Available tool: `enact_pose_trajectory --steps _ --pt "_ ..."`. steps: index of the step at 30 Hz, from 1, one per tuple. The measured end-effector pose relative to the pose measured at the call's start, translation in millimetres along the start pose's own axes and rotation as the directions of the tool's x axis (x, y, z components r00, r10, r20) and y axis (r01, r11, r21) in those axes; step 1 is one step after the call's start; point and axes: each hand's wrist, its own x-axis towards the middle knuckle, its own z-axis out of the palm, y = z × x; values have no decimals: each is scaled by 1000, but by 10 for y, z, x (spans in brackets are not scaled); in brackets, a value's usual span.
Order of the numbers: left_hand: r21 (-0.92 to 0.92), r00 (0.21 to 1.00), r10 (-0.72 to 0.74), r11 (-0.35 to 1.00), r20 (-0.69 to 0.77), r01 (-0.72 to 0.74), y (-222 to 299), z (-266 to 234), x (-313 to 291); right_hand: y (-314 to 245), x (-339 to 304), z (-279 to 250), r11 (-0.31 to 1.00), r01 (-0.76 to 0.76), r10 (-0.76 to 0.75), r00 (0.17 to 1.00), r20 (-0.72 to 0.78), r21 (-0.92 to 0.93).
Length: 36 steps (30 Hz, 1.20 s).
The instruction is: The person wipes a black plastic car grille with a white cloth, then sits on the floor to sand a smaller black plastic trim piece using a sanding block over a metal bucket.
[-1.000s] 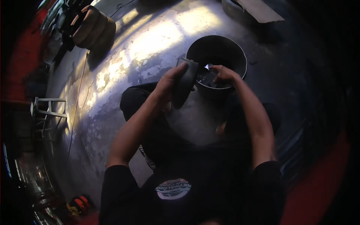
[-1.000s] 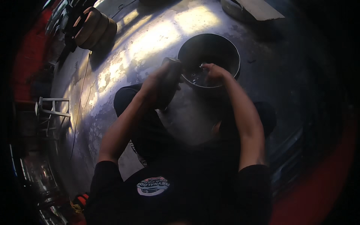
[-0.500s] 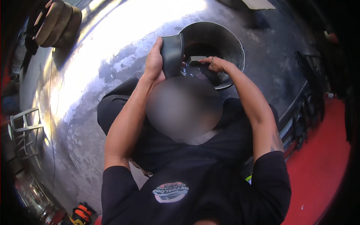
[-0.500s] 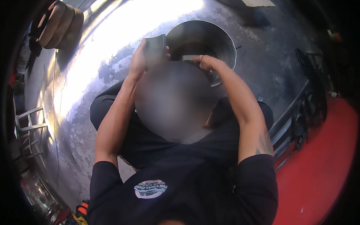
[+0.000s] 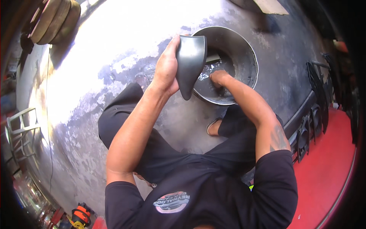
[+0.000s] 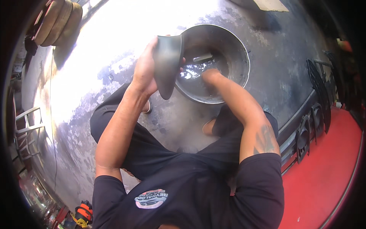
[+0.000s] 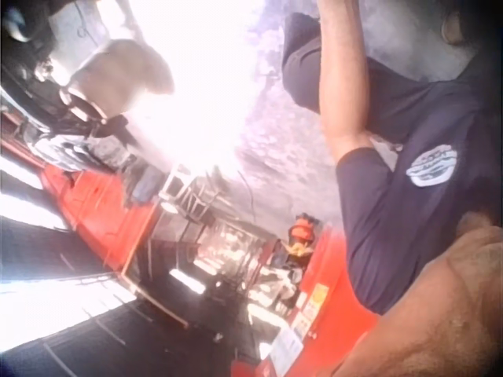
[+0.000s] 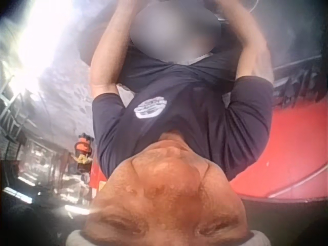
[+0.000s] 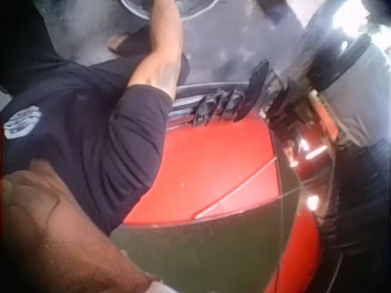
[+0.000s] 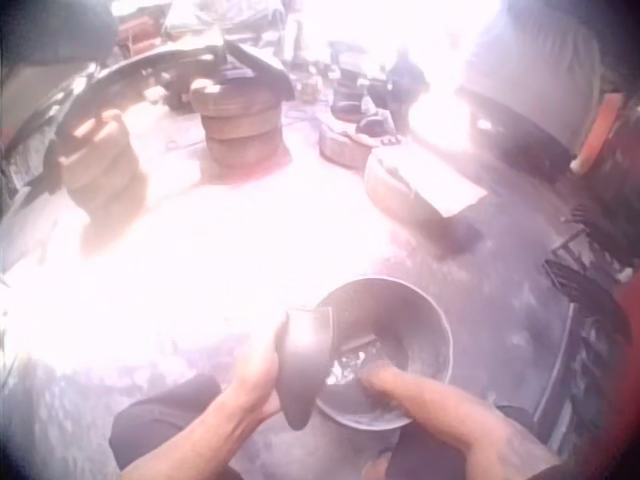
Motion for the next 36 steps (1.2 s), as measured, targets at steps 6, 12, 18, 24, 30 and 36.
enact_pose_trajectory --steps 6,12,18,24,30,36 --pt "48 999 15 999 -37 -13 -105 -40 2 43 -227 -142 995 -54 64 990 -123 81" --pt "25 998 -12 1000 -67 14 -261 -2 10 324 -798 -323 853 262 -47 900 -433 451" --pt "14 997 -42 999 -68 43 -356 126 33 400 -917 -346 528 360 128 862 -491 769" --pt "11 995 -92 996 -37 93 -339 165 19 291 -1150 -424 417 476 240 764 -599 774" --pt "49 994 -79 995 -78 83 -506 106 108 245 -1448 -594 491 477 333 670 -663 729" --pt "55 986 -151 986 -71 155 -502 44 131 333 -1813 -774 222 476 458 720 -522 851"
